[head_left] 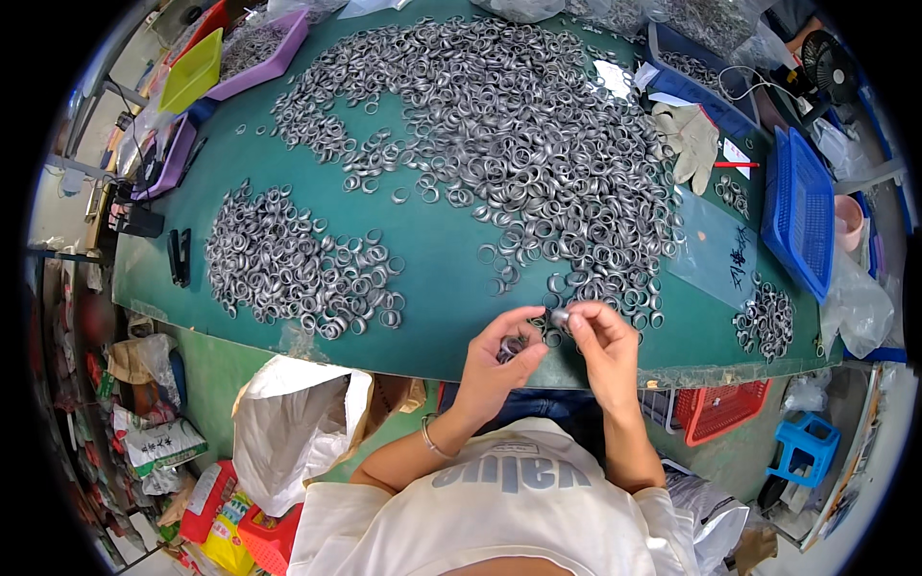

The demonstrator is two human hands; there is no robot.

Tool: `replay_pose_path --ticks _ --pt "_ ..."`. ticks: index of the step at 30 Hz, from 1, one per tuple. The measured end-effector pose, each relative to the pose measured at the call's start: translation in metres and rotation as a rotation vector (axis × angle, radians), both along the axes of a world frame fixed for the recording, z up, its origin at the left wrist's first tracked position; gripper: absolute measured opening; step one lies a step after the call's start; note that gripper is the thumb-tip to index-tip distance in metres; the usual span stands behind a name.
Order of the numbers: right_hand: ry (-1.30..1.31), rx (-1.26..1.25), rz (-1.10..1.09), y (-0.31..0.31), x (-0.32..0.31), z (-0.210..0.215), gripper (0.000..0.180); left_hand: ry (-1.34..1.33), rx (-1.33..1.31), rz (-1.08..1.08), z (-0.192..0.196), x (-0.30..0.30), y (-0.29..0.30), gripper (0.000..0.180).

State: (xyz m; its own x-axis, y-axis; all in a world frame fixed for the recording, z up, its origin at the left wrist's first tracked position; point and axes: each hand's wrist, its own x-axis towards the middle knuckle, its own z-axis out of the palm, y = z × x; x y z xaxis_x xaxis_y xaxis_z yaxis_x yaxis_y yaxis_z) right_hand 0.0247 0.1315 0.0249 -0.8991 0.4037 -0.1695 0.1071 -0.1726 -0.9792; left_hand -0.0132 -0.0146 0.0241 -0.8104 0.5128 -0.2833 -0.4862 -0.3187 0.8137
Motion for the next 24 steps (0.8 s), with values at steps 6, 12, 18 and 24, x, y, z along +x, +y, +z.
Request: replay_pose_path --ticks 6,12,18,24 --pt "0.011 0.338 0.127 -0.004 0.011 0.007 0.004 0.12 -0.126 -0.026 -0.003 0.005 0.002 0.021" --pt "0.037 1.243 -0.205 0.019 -0.016 0.006 0.014 -0.285 0.156 -0.103 -0.003 -0.007 -0.006 0.024" --pt "0.19 0.895 -0.134 0.012 -0.006 0.008 0.009 -0.243 0.113 -0.084 -0.007 -0.002 -0.004 0.024" --pt "0.343 0.95 0.201 -0.001 0.012 0.022 0.012 -0.076 0.004 -0.113 -0.002 0.002 0.004 0.024"
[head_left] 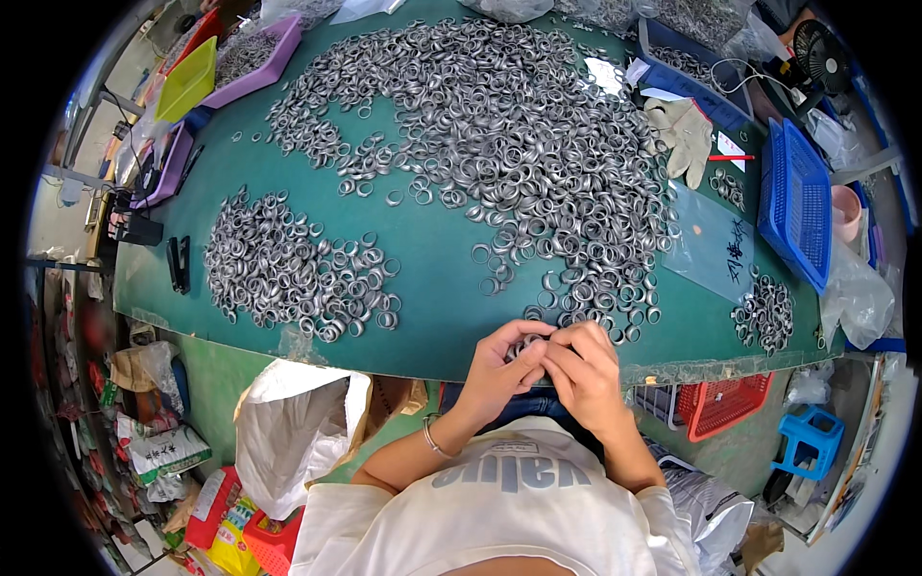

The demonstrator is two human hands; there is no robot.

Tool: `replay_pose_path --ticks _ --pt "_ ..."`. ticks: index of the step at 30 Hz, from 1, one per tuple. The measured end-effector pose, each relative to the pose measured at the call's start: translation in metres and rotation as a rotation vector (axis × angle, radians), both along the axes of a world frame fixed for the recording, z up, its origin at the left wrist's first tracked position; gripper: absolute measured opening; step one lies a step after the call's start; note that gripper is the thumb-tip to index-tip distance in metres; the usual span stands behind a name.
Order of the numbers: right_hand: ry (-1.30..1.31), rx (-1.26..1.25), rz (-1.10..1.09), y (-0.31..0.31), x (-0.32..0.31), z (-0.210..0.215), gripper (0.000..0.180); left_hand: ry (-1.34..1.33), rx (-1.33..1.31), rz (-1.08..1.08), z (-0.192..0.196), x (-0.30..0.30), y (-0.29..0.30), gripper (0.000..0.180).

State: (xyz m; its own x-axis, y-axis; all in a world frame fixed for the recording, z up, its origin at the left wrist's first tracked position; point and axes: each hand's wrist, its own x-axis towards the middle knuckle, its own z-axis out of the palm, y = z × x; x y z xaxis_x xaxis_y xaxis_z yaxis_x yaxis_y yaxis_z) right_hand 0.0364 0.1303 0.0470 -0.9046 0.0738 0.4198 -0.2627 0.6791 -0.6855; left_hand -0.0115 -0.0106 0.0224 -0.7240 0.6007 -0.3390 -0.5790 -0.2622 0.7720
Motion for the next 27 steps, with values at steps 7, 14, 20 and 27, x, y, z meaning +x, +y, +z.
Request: replay_pose_path --ticks 7,14,20,27 --pt "-0.092 0.242 -0.522 0.03 -0.015 -0.019 0.009 -0.296 0.382 0.016 -0.011 -0.004 -0.01 0.027" --pt "-0.063 0.29 -0.527 0.031 -0.024 -0.025 0.01 -0.257 0.126 0.021 0.004 -0.004 -0.003 0.023" --pt "-0.116 -0.275 -0.367 0.012 -0.006 -0.004 0.01 -0.142 0.142 0.008 -0.001 -0.002 -0.001 0.026" --pt "-0.069 -0.226 -0.048 0.0 -0.001 0.001 0.012 0.044 -0.011 -0.036 0.002 0.001 0.004 0.026"
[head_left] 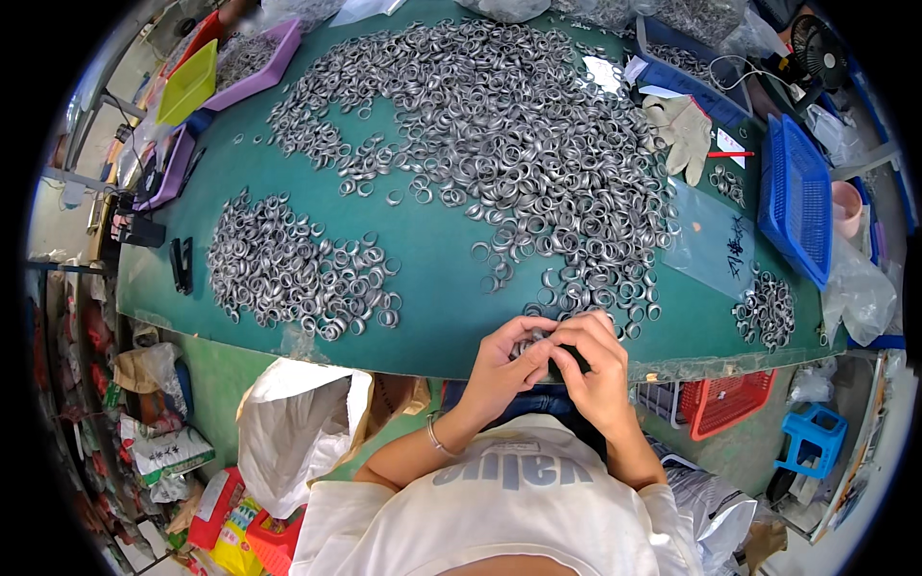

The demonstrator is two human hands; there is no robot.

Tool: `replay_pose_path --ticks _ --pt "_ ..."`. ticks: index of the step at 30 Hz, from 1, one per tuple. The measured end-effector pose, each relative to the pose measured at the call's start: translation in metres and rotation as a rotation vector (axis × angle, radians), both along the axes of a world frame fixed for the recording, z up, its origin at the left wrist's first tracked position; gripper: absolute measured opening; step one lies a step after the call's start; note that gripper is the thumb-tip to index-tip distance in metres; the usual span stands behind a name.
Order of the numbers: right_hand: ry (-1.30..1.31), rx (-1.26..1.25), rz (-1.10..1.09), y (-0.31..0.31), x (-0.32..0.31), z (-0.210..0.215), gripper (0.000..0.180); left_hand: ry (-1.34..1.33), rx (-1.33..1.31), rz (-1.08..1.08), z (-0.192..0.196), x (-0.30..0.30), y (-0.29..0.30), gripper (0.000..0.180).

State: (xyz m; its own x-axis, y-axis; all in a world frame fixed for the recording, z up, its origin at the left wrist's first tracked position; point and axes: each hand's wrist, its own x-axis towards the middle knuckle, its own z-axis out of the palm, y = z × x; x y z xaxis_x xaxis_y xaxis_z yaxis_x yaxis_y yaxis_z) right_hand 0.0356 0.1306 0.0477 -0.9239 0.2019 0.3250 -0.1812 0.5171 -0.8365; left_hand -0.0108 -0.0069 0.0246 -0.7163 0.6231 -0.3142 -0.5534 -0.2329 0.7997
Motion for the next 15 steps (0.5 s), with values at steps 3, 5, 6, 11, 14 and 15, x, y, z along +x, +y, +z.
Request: replay_pose_path --ticks 3,5,6,11,14,15 --pt "-0.036 -0.082 -0.029 0.002 0.002 0.0 0.011 0.013 -0.003 -0.004 0.0 0.0 -0.003 0.027" --pt "-0.069 -0.159 -0.049 0.002 0.004 0.002 0.011 0.029 0.006 -0.016 0.0 0.0 -0.004 0.029" --pt "-0.055 -0.147 -0.036 0.003 0.005 0.0 0.011 0.039 0.013 -0.021 0.001 0.0 -0.004 0.03" --pt "0.123 0.212 -0.077 0.0 0.008 0.005 0.015 0.139 0.066 -0.02 0.009 0.003 0.001 0.032" --pt "0.152 0.246 -0.059 -0.002 0.008 0.003 0.016 0.105 0.085 -0.01 0.002 0.006 0.002 0.028" --pt "0.156 0.212 -0.046 -0.002 0.008 0.002 0.016 0.036 0.076 -0.02 -0.001 0.005 0.0 0.027"
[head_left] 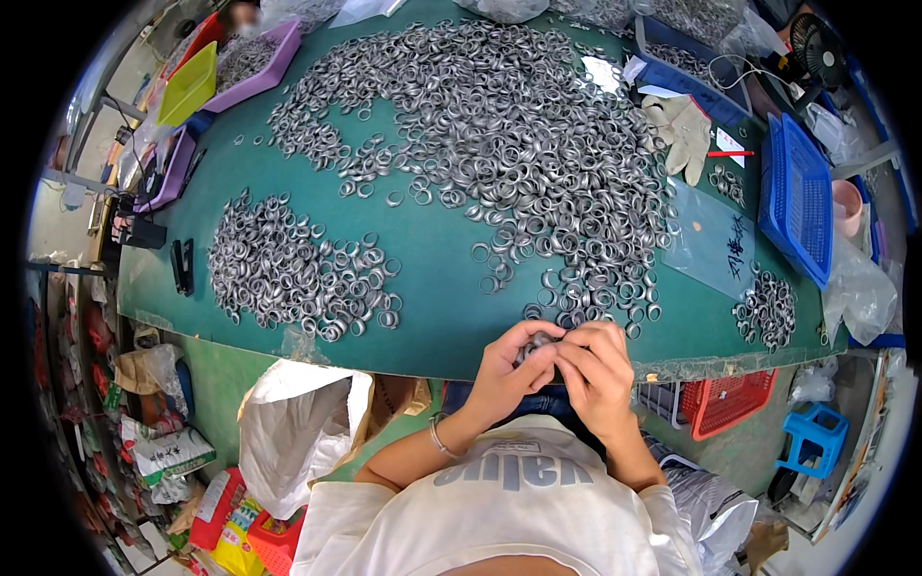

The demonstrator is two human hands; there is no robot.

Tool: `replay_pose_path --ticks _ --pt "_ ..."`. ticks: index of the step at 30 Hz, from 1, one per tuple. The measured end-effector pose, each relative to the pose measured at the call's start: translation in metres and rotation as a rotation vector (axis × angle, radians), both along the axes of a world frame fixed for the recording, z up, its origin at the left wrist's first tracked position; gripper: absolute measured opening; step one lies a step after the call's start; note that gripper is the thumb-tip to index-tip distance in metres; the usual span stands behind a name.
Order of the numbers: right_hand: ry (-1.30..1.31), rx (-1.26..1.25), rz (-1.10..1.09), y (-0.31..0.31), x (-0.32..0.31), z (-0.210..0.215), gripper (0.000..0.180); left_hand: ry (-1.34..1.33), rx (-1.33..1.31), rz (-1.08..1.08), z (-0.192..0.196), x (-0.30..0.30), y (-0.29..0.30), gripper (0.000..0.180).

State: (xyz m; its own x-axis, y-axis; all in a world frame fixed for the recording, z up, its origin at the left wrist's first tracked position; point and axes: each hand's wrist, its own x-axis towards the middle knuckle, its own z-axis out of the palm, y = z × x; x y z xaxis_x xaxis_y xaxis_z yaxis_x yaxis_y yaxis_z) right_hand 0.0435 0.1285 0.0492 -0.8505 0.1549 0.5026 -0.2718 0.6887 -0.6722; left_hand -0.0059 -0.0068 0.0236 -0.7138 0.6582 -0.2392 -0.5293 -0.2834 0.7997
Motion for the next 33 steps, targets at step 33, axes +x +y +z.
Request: replay_pose_path --ticks 33 --pt "-0.114 -0.236 -0.141 0.014 -0.001 -0.003 0.013 -0.323 0.131 0.032 -0.002 -0.005 0.001 0.024"
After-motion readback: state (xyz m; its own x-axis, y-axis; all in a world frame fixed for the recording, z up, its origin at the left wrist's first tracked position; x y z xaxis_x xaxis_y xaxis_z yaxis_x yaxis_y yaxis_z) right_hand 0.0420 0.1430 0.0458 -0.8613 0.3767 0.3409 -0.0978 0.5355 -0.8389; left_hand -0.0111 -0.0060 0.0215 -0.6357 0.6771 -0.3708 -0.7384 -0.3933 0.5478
